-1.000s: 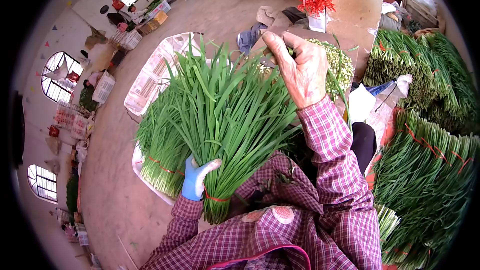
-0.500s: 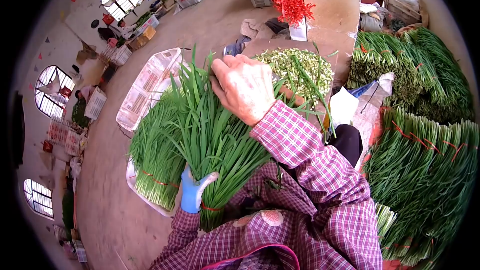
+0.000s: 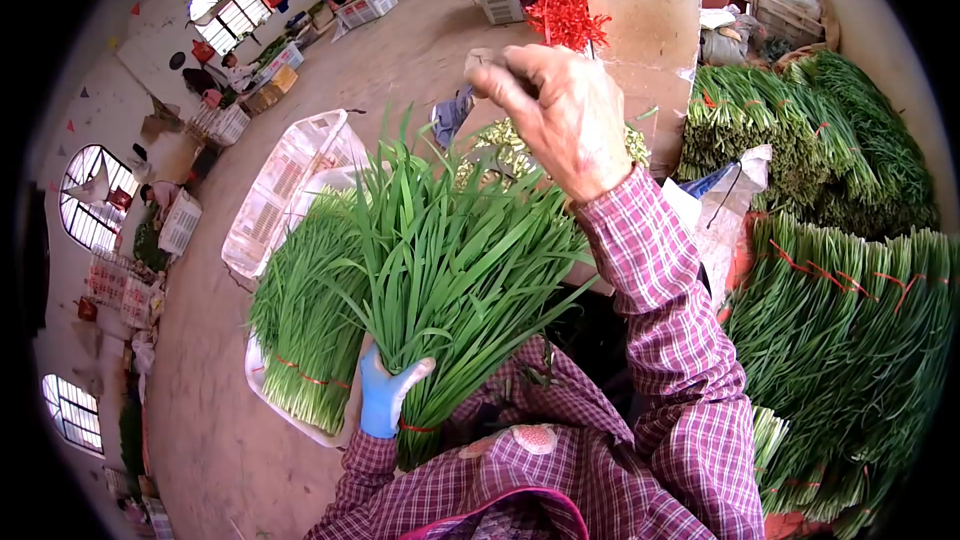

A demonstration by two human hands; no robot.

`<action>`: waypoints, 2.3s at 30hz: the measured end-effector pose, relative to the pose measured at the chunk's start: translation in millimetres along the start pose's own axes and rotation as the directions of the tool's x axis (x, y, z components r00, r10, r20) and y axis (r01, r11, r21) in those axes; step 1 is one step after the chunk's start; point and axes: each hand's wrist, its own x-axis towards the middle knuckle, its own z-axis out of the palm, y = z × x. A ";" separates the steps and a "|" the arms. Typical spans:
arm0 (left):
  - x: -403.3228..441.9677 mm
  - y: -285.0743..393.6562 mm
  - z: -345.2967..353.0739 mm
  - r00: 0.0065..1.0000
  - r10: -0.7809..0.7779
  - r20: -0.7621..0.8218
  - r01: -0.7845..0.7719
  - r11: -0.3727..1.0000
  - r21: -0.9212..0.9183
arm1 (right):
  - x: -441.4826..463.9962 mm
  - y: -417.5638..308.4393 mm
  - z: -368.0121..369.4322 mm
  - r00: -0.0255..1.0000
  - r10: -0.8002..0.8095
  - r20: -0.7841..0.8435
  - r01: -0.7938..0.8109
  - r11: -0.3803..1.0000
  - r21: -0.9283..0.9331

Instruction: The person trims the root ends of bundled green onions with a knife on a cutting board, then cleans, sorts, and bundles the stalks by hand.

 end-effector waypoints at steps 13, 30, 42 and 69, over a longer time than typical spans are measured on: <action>-2.3 -15.4 -0.9 1.000 0.016 -0.007 -0.015 0.993 0.117 | -17.0 -26.2 49.1 0.828 -0.517 0.219 0.548 0.828 -0.116; -6.2 -12.2 -2.4 0.997 0.058 0.047 -0.064 0.991 0.121 | 6.6 29.1 38.2 0.913 0.123 0.390 -0.277 0.887 0.369; -1.7 -9.6 -8.0 0.996 -0.050 0.069 0.049 0.999 0.013 | 17.6 39.9 34.7 0.939 0.165 0.301 -0.306 0.800 0.515; -0.8 -0.3 -5.9 0.997 -0.071 0.041 0.071 0.997 -0.005 | 13.4 4.3 74.3 0.865 0.138 0.483 -0.368 0.829 0.422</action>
